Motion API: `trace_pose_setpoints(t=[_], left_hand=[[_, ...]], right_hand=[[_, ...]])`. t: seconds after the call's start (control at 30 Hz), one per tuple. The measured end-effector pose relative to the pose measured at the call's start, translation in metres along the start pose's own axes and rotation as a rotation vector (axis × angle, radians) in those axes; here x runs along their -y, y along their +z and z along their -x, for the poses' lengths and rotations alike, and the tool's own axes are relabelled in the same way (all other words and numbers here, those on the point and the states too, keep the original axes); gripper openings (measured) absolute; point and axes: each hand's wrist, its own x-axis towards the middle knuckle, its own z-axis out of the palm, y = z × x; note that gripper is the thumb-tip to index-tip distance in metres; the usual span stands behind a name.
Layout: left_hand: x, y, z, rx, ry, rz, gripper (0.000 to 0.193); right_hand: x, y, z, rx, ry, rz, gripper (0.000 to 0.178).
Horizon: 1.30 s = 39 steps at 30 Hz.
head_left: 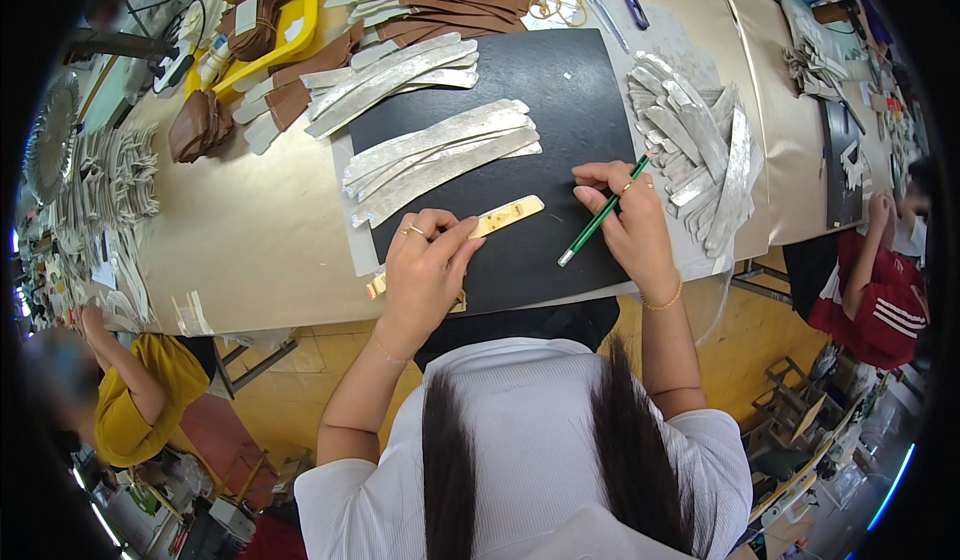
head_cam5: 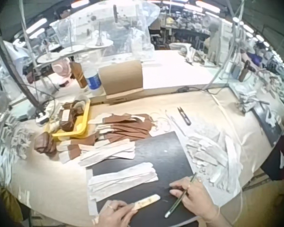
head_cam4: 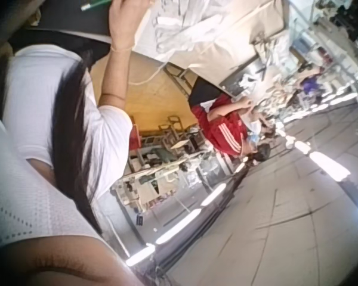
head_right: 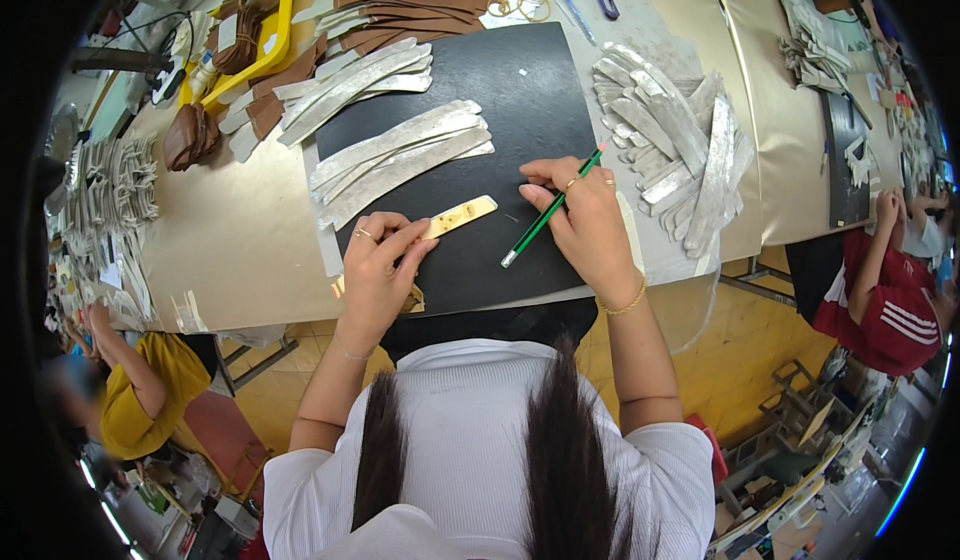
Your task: The person measures and marks multiple white fabric strips using a ruler and a green pencil. She aligns the ruler on each strip, draws lines, and then stacks the marked pieces on the table.
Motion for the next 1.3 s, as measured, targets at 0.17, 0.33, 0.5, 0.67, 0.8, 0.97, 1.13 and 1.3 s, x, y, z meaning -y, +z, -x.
trace_pose_setpoints(t=[0.17,0.33,0.5,0.67,0.8,0.97,1.13,1.3], left_hand=[[0.000,0.002,-0.003,0.006,0.009,-0.033,0.024],[0.003,0.004,-0.005,0.004,0.036,-0.050,0.024],[0.000,0.002,-0.007,0.018,0.027,-0.075,0.023],[-0.001,0.003,-0.009,0.003,0.031,-0.084,0.024],[0.001,0.005,-0.008,-0.009,0.034,-0.093,0.022],[0.001,0.006,-0.009,0.001,0.015,-0.077,0.020],[0.001,0.007,-0.009,-0.005,0.008,-0.073,0.020],[0.002,0.008,-0.009,-0.030,0.035,-0.068,0.020]], right_hand=[[-0.003,0.007,0.006,-0.007,0.114,-0.197,0.030],[-0.002,0.009,0.008,-0.078,0.102,-0.288,0.040],[-0.004,0.010,0.007,-0.116,0.027,-0.232,0.044],[0.004,0.018,0.003,-0.138,-0.028,-0.213,0.031],[0.011,0.023,0.004,-0.076,0.000,-0.293,0.026],[0.024,0.038,0.007,0.001,-0.002,-0.373,0.016],[0.035,0.056,0.005,0.025,-0.043,-0.280,0.015],[0.035,0.060,-0.002,0.050,-0.148,-0.101,0.015]])
